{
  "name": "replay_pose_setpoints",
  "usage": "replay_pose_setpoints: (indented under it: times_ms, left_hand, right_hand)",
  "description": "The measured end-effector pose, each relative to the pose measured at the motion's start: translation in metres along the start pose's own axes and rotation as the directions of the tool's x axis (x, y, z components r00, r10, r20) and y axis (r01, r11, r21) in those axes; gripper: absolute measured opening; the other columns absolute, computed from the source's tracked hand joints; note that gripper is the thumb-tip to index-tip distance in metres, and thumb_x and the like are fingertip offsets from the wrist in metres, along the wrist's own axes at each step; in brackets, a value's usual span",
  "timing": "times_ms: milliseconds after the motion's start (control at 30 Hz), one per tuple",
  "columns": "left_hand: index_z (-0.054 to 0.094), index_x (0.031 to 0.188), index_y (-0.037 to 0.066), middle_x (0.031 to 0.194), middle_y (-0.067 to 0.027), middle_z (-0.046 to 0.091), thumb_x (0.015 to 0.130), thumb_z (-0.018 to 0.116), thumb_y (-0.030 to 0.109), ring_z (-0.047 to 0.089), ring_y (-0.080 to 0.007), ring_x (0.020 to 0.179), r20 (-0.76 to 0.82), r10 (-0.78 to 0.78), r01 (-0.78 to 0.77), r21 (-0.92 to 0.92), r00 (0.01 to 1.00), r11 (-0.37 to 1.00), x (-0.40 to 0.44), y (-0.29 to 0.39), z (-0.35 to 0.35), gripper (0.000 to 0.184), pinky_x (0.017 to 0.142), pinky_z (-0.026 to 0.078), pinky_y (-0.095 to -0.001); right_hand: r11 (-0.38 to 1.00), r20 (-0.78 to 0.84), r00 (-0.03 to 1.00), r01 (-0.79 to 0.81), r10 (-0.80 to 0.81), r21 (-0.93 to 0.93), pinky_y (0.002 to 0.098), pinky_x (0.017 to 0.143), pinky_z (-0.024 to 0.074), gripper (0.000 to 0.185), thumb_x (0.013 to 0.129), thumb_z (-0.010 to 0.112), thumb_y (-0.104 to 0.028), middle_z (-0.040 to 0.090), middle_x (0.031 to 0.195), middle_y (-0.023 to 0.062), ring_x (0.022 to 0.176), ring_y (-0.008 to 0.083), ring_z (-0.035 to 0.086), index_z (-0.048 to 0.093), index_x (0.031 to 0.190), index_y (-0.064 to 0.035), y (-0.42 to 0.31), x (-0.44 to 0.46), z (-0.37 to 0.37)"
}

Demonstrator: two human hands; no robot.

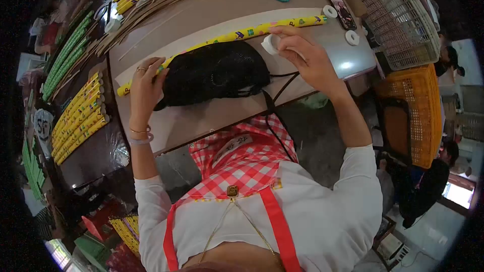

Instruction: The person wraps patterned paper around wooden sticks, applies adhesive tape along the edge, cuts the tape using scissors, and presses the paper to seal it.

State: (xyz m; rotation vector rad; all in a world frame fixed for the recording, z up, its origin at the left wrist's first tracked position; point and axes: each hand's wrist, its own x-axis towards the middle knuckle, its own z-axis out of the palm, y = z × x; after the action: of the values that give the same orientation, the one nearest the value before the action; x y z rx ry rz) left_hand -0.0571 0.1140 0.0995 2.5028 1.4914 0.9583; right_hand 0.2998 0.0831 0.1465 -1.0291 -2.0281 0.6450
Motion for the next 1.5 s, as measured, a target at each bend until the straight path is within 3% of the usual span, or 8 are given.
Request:
replay_pose_setpoints:
  times_ms: [267,367,467,800,1167,1367,1433,1500]
  left_hand:
    - [0.057,0.112,0.001,0.105,-0.0132,0.062,0.082,0.061,0.005,0.058,-0.0273,0.098,-0.033,0.04,-0.052,-0.506,0.999,0.861,0.034,0.126,0.045,0.031,0.085,0.043,-0.0338]
    - [0.058,0.109,-0.001,0.106,-0.0131,0.062,0.085,0.057,0.007,0.058,-0.0273,0.097,0.001,0.119,-0.102,-0.507,0.993,0.856,0.041,0.138,0.064,0.025,0.085,0.043,-0.0339]
    - [0.059,0.103,-0.001,0.099,-0.0097,0.063,0.084,0.059,0.005,0.059,-0.0231,0.094,0.134,-0.016,0.101,-0.651,0.991,0.752,0.044,0.159,0.083,0.02,0.084,0.044,-0.0333]
    - [0.06,0.085,0.0,0.088,-0.01,0.061,0.076,0.064,-0.002,0.059,-0.0283,0.091,0.12,0.353,-0.234,-0.549,0.928,0.802,0.056,0.193,0.085,0.01,0.078,0.047,-0.0365]
    - [0.061,0.095,-0.001,0.092,-0.0128,0.06,0.077,0.062,-0.003,0.058,-0.0283,0.093,0.206,0.386,-0.186,-0.62,0.899,0.762,0.042,0.217,0.077,0.018,0.081,0.046,-0.0348]
    - [0.058,0.112,0.002,0.107,-0.0155,0.059,0.078,0.062,0.0,0.056,-0.0291,0.1,0.395,0.375,-0.028,-0.657,0.839,0.754,0.034,0.232,0.084,0.034,0.086,0.043,-0.034]
    - [0.059,0.111,0.002,0.108,-0.0147,0.059,0.077,0.063,0.001,0.055,-0.0295,0.1,0.424,0.523,-0.19,-0.614,0.74,0.767,0.037,0.234,0.084,0.034,0.086,0.043,-0.0345]
    - [0.06,0.11,0.004,0.108,-0.0137,0.059,0.077,0.064,0.003,0.055,-0.0294,0.101,0.43,0.578,-0.233,-0.625,0.693,0.745,0.043,0.236,0.088,0.034,0.086,0.044,-0.0347]
  right_hand:
    - [0.913,-0.031,0.955,0.272,-0.294,-0.305,0.0353,0.079,0.0437,0.009,0.081,0.058,-0.012,0.054,0.116,0.0048,0.099,0.0226,0.056,0.052,0.087,-0.0087,0.005,-0.001,0.024]
    - [0.904,-0.113,0.959,0.2,-0.259,-0.379,0.0349,0.081,0.0401,0.009,0.082,0.056,-0.017,0.055,0.107,0.0009,0.097,0.02,0.054,0.054,0.086,-0.0096,0.006,-0.018,0.014]
    - [0.917,-0.123,0.979,0.102,-0.161,-0.386,0.0364,0.082,0.0393,0.009,0.083,0.054,-0.019,0.054,0.109,0.0,0.097,0.0184,0.054,0.053,0.086,-0.0101,0.008,-0.041,-0.003]
    - [0.831,-0.412,0.909,-0.186,-0.057,-0.524,0.0326,0.077,0.04,0.015,0.077,0.064,-0.022,0.05,0.101,0.0001,0.083,0.0147,0.053,0.055,0.087,-0.0138,0.009,-0.094,-0.001]
    - [0.843,-0.543,0.839,-0.271,-0.029,-0.465,0.0341,0.075,0.0404,0.023,0.072,0.07,-0.025,0.05,0.108,0.0024,0.08,0.0182,0.053,0.054,0.084,-0.0148,0.003,-0.135,-0.001]
    - [0.564,-0.858,0.511,-0.724,0.05,-0.398,0.0328,0.073,0.0442,0.015,0.071,0.069,-0.01,0.06,0.107,0.0062,0.09,0.0229,0.058,0.057,0.08,-0.0086,-0.001,-0.236,-0.027]
    - [0.59,-0.973,0.138,-0.808,0.187,-0.002,0.0371,0.074,0.0456,0.015,0.083,0.06,-0.017,0.06,0.102,0.0124,0.086,0.0296,0.059,0.059,0.087,-0.0032,0.018,-0.307,-0.018]
    - [0.345,-0.969,-0.205,-0.907,0.139,0.241,0.0378,0.074,0.0466,0.025,0.087,0.055,-0.024,0.059,0.102,0.016,0.088,0.0313,0.058,0.059,0.095,-0.0006,0.052,-0.421,0.019]
